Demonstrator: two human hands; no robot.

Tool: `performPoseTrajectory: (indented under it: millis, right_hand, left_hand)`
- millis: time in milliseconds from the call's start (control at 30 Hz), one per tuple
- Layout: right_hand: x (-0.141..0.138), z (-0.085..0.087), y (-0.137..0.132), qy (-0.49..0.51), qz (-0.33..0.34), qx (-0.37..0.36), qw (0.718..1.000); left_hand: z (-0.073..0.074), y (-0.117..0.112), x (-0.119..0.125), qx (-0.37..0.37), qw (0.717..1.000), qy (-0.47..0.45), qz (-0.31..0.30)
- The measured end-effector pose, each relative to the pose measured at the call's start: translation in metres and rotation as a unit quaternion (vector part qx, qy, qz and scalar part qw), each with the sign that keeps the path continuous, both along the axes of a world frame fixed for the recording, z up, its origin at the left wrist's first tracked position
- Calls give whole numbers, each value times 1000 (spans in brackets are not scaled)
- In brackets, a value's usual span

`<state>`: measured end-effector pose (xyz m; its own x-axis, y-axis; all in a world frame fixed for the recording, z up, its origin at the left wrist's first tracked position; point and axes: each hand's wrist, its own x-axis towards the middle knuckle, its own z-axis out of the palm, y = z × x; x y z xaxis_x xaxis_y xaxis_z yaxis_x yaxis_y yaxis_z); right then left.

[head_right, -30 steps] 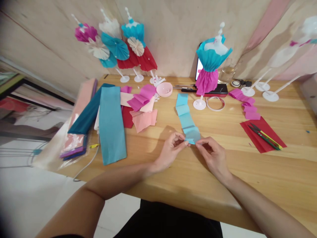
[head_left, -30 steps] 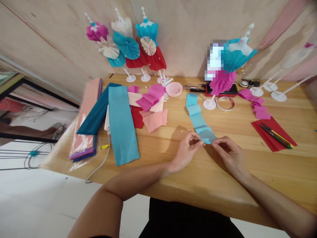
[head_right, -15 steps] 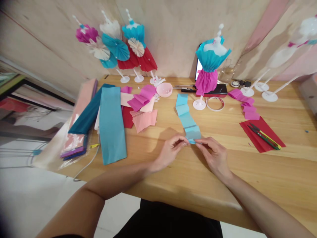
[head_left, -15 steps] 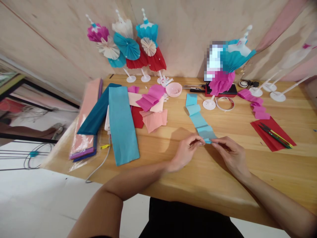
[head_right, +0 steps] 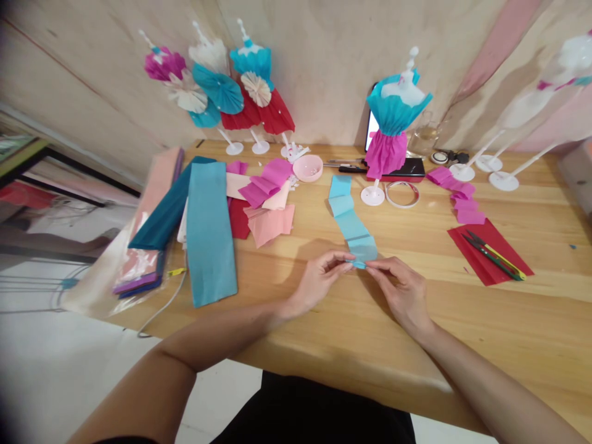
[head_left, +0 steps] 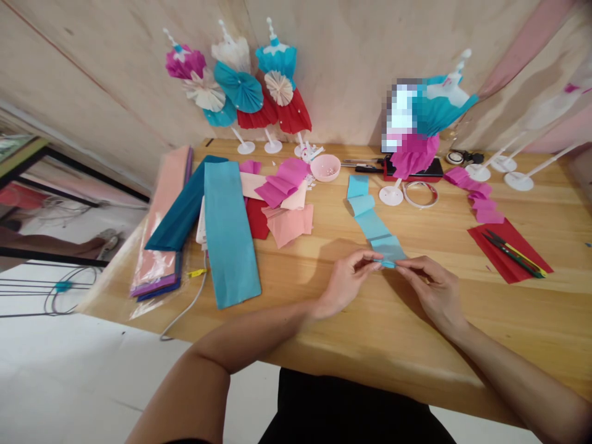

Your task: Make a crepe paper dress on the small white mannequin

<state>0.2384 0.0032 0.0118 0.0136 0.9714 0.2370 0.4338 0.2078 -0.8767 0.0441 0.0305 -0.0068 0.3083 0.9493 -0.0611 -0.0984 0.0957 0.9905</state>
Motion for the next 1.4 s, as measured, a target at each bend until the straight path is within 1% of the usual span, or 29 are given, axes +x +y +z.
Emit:
performPoseTrajectory:
  millis: [167,367,533,700,933,1100,1400]
  right_hand:
    - [0,1,1,-5,-8,8,1000]
    - [1,2,1,-7,0,8,1000]
    - [2,1,0,-8,0,11,1000]
    - [2,2,1,-4,-5,9,1000]
    - [1,0,1,-13,-10,8,1000]
    - [0,3,1,-19,-10,25,999]
    - [0,3,1,-13,-20,16,1000]
  left_hand:
    - [2,2,0,17,1000,8,8]
    - [1,3,0,25,999,-28,18]
    - [0,2,0,30,999,2,10]
    - [0,1,-1,23,1000,6,4]
    - [1,2,-1,37,999,17,16]
    - [3,2,-2,50,998,31,23]
    - [2,2,-1,45,998,25,29]
